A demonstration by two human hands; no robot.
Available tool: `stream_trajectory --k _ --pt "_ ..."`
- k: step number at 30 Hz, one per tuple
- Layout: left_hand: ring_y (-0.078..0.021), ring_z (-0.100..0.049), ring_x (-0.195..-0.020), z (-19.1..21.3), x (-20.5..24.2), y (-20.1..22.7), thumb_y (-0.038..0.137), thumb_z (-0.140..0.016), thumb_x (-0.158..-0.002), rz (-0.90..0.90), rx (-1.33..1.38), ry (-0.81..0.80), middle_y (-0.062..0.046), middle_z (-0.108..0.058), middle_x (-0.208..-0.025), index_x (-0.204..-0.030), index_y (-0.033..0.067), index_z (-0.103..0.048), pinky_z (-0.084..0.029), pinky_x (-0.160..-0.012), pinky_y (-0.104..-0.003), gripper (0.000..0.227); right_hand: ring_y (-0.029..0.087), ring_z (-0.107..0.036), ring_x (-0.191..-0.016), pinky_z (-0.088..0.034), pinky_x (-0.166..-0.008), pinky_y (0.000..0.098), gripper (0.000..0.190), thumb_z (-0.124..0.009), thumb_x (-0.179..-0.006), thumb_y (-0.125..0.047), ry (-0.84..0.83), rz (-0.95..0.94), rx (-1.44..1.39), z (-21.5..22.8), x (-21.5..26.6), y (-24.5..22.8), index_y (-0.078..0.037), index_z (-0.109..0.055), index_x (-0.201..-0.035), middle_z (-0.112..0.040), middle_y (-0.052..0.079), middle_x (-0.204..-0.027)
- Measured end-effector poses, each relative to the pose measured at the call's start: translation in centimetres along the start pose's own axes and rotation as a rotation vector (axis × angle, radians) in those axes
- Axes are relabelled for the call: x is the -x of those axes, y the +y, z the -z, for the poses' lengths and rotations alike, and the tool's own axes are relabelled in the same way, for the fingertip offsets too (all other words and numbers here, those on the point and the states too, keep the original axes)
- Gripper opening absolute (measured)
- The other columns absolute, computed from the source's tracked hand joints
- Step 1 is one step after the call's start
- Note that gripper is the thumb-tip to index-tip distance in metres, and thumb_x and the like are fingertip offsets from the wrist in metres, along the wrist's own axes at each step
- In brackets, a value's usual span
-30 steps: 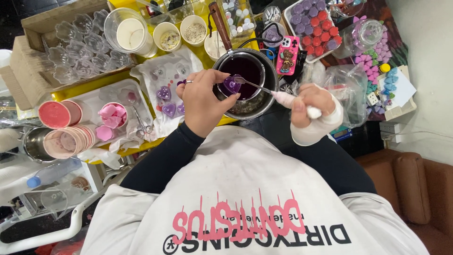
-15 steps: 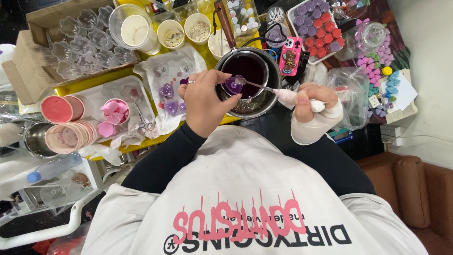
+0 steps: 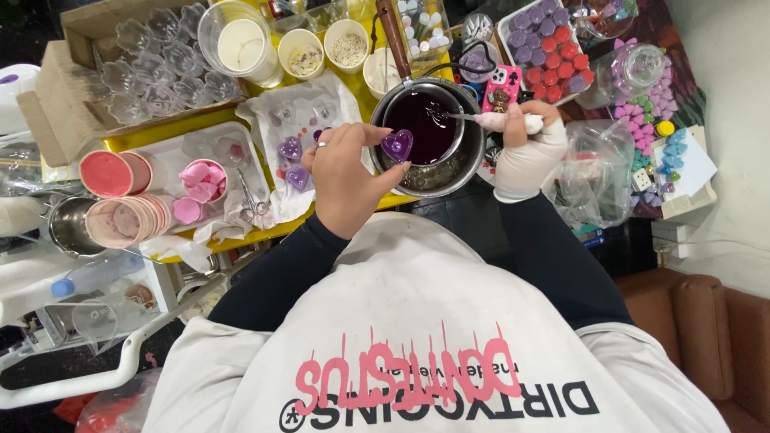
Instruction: Decorate heart-shaped wax pieces with beads and apply liquid dye using a pipette.
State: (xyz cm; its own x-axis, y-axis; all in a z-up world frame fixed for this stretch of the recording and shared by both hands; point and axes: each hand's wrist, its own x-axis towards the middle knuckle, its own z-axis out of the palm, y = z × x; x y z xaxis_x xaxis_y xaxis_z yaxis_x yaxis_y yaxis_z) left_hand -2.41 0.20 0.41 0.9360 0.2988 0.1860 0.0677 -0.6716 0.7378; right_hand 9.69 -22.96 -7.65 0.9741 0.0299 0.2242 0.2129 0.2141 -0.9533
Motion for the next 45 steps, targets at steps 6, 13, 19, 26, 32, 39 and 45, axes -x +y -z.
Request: stream_trajectory --k 6,13,19,26,32,39,45 --pt "-0.0182 -0.061 -0.107 0.1 0.8 -0.5 0.03 -0.091 -0.075 -0.013 -0.027 0.055 0.005 -0.07 -0.104 -0.105 0.0172 -0.071 -0.029 -0.09 -0.04 0.039 0.027 -0.072 -0.079 -0.059 -0.075 0.0347 0.009 -0.063 -0.11 0.001 0.01 -0.094 -0.128 0.3 0.2 4.8 0.002 -0.055 -0.111 -0.065 0.013 -0.088" --pt "-0.0198 -0.061 -0.104 0.2 1.1 -1.0 0.031 -0.092 -0.073 0.063 -0.045 0.045 0.003 -0.069 -0.1 -0.101 0.0158 -0.071 -0.03 -0.089 -0.041 0.038 0.033 -0.074 -0.071 -0.065 -0.075 0.0423 0.011 -0.059 -0.104 -0.006 0.075 -0.282 -0.324 -1.4 -0.9 2.2 -0.001 -0.051 -0.109 -0.071 0.021 -0.08" --pt "-0.0203 -0.061 -0.103 -0.2 0.8 -1.0 0.032 -0.091 -0.073 0.05 -0.057 0.042 0.004 -0.069 -0.1 -0.101 0.0166 -0.071 -0.031 -0.089 -0.042 0.038 0.018 -0.058 -0.057 -0.041 -0.051 0.0257 0.009 -0.061 -0.107 -0.009 0.146 -0.26 -0.148 -0.2 -1.1 1.2 -0.002 -0.058 -0.112 -0.075 0.022 -0.081" --pt "-0.019 -0.062 -0.103 -0.9 -0.4 -0.1 0.03 -0.091 -0.07 0.03 -0.028 0.016 0.004 -0.072 -0.098 -0.103 0.0158 -0.071 -0.029 -0.085 -0.041 0.041 0.018 -0.064 -0.06 -0.04 -0.053 0.0259 0.008 -0.062 -0.104 -0.006 0.176 -0.217 -0.227 0.3 -1.2 -2.4 -0.003 -0.058 -0.11 -0.071 0.015 -0.078" --pt "-0.019 -0.063 -0.098 -1.7 -1.3 0.6 0.028 -0.091 -0.069 -0.009 -0.016 0.025 0.004 -0.073 -0.096 -0.102 0.015 -0.071 -0.03 -0.086 -0.041 0.041 0.016 -0.062 -0.06 -0.041 -0.054 0.0265 0.007 -0.063 -0.104 -0.006 0.178 -0.169 -0.194 -0.5 -0.5 -5.3 -0.004 -0.058 -0.109 -0.069 0.01 -0.078" --pt "-0.0174 -0.067 -0.094 -2.2 -1.6 1.1 0.028 -0.091 -0.071 -0.001 0.024 -0.005 0.002 -0.073 -0.096 -0.102 0.0134 -0.07 -0.029 -0.084 -0.04 0.041 0.012 -0.06 -0.055 -0.037 -0.049 0.0213 0.007 -0.06 -0.11 -0.008 0.084 -0.012 -0.04 0.2 0.9 -5.3 -0.003 -0.056 -0.108 -0.075 0.02 -0.078" --pt "-0.0166 -0.066 -0.096 -2.5 -1.6 1.0 0.029 -0.091 -0.071 -0.014 0.025 0.009 0.002 -0.073 -0.097 -0.104 0.0131 -0.07 -0.029 -0.085 -0.04 0.043 0.021 -0.068 -0.073 -0.06 -0.072 0.0367 0.006 -0.059 -0.098 0.0 -0.004 0.122 -0.031 -1.6 1.6 -8.4 -0.001 -0.054 -0.101 -0.063 0.008 -0.086"
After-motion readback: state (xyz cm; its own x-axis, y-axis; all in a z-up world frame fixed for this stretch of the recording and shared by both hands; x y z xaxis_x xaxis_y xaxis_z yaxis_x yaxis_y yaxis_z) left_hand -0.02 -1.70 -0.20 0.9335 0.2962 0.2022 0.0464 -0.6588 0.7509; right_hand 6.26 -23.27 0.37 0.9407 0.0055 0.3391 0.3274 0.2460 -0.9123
